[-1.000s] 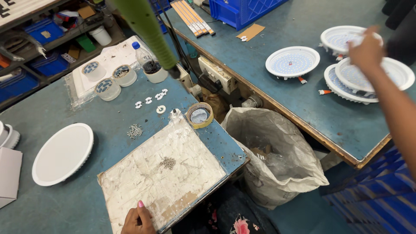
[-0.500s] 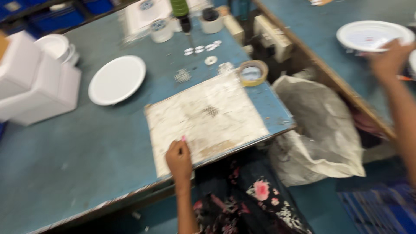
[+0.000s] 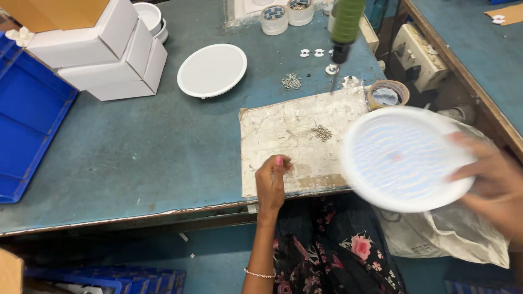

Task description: The person assembles LED lights by placing small screws onto an LED board and securing them with a power screwdriver.

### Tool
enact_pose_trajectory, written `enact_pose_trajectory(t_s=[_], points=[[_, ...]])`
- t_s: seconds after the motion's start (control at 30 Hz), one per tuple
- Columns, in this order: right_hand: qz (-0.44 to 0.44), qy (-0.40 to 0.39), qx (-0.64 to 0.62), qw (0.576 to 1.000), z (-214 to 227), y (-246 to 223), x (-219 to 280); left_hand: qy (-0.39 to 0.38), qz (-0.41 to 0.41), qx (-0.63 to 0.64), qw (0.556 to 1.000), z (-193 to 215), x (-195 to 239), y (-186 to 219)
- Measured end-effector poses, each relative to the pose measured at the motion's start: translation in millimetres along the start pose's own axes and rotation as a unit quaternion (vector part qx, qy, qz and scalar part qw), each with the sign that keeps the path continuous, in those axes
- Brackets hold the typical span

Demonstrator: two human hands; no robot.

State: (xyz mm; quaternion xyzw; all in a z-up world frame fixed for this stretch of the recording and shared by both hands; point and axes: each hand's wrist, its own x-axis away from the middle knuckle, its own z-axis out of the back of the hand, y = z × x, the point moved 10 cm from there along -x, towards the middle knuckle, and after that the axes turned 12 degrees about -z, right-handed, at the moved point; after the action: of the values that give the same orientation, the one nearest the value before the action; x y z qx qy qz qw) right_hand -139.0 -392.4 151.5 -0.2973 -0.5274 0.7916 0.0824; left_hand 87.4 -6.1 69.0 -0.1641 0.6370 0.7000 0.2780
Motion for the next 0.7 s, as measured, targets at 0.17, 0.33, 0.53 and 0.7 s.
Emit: enact_pose_trajectory(t_s=[0.17,0.33,0.53,0.7], points=[[-0.070,-0.182,0.099,0.976,-184.8,-4.8,6.9,-0.079,0.124,0.121,0.982,-9.3,19.7,-40.3],[-0.046,-0.235,0.023,0.971,-238.4,3.7,-3.8,-0.053,0.127,0.247,0.959,3.3,10.9,-48.1],[-0.128,-0.249,-0.175,0.944,-239.7,28.7,-8.2,-0.067,0.141,0.233,0.960,-0.3,9.6,-51.0],[-0.225,-0.200,-0.159,0.940,-238.4,58.1,-15.7,-0.057,0.130,0.234,0.962,3.9,11.4,-46.5]])
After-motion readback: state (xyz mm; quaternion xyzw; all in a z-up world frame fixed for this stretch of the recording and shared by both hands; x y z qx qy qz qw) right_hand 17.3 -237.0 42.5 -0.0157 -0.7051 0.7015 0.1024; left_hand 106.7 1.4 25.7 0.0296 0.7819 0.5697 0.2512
